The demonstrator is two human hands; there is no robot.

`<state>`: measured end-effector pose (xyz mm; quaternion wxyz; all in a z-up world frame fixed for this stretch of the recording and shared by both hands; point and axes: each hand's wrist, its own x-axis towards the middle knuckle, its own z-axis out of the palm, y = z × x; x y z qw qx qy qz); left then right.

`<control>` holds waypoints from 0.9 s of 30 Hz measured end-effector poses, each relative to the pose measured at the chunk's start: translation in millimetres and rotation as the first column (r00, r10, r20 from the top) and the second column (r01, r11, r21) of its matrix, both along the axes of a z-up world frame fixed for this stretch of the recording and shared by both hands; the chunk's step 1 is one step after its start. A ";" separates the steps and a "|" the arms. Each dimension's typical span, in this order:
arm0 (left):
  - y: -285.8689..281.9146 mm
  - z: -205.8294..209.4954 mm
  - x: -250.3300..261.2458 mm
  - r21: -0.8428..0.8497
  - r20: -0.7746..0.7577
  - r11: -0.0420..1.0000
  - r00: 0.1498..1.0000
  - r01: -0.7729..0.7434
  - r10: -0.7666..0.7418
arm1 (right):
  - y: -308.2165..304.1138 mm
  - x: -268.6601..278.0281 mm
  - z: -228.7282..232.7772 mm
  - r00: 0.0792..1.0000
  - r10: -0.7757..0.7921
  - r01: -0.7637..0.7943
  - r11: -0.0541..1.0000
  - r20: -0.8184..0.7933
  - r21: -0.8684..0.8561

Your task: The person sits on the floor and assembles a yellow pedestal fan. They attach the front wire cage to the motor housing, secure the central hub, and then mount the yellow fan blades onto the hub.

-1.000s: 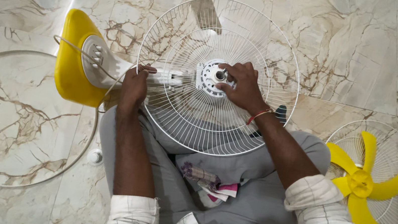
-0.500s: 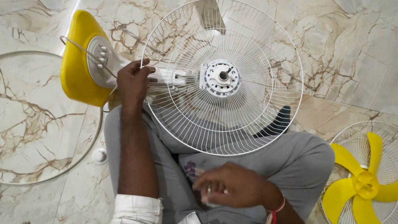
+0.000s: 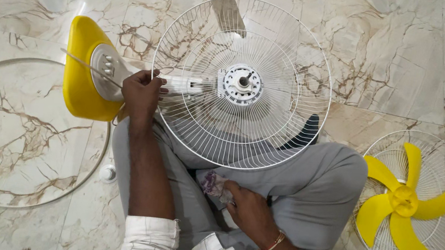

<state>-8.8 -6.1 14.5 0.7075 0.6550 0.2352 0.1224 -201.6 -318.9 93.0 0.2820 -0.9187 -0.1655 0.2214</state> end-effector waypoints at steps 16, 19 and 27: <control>-9.1 -5.6 4.1 0.049 0.081 0.997 0.996 -0.051 0.047 | -85.7 164.1 96.2 0.974 0.223 -0.148 0.759 -0.040 0.634; -10.3 -5.8 4.4 0.016 0.127 0.999 0.991 -0.040 0.038 | -79.9 211.5 54.9 0.942 -0.020 0.291 0.541 -0.334 0.789; -9.1 -6.8 5.3 0.026 0.033 0.998 0.998 -0.053 0.052 | -88.1 223.6 -1.7 0.870 -0.100 0.488 0.312 -0.483 0.815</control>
